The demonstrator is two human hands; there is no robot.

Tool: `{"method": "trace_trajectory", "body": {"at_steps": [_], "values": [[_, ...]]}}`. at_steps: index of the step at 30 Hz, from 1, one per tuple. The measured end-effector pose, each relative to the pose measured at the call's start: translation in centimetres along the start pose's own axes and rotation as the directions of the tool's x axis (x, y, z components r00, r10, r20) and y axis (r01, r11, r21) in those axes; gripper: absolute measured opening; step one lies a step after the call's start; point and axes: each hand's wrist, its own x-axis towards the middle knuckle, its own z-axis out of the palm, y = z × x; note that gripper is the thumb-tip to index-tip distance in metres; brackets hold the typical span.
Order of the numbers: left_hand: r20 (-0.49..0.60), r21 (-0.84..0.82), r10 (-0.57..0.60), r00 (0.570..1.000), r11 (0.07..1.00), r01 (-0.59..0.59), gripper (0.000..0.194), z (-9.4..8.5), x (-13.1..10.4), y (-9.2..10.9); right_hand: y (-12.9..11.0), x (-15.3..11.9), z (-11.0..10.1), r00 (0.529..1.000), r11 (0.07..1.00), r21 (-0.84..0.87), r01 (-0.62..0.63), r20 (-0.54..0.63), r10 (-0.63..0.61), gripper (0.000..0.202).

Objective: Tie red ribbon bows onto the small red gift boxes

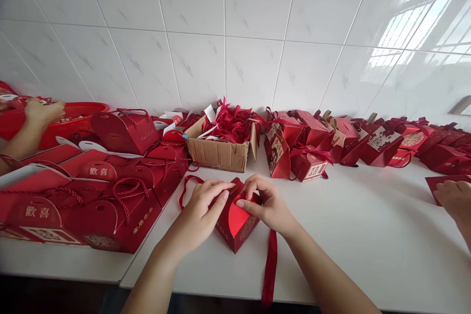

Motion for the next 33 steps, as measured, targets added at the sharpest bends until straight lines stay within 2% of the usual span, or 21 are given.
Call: {"method": "trace_trajectory", "body": {"at_steps": [3,10,14,18,25,29,33], "values": [[-0.002,-0.032,0.044,0.999,0.999,-0.044,0.032,0.1,0.3,-0.5,0.0,-0.1,0.3,1.000,1.000,0.013,0.005,0.017,-0.005,0.021],[-0.049,0.004,0.180,0.982,0.984,-0.180,0.030,0.0,0.2,-0.9,0.2,-0.2,0.4,1.000,0.998,0.061,0.012,-0.001,-0.012,0.021],[-0.017,0.019,0.239,0.971,0.971,-0.238,0.031,-0.1,0.2,-1.2,0.0,-0.3,0.4,1.000,0.992,0.129,-0.015,-0.006,0.016,0.018],[0.028,0.054,0.249,0.968,0.967,-0.250,0.028,0.0,0.1,-1.3,-0.3,-0.4,0.3,0.999,0.992,0.118,-0.037,-0.029,0.041,0.019],[0.044,0.060,0.288,0.957,0.955,-0.290,0.026,-0.2,0.1,-0.7,-0.5,-0.6,0.6,1.000,0.991,0.134,-0.024,-0.012,0.026,0.017],[0.105,0.085,0.269,0.957,0.957,-0.278,0.026,-0.5,0.0,-0.2,-0.4,-0.9,0.6,0.999,0.993,0.111,-0.035,0.006,0.035,0.020],[0.173,0.015,0.269,0.948,0.961,-0.276,0.022,-1.1,0.0,-0.3,-0.3,-1.0,0.5,0.999,0.997,0.078,-0.022,0.027,0.020,0.018]]}}
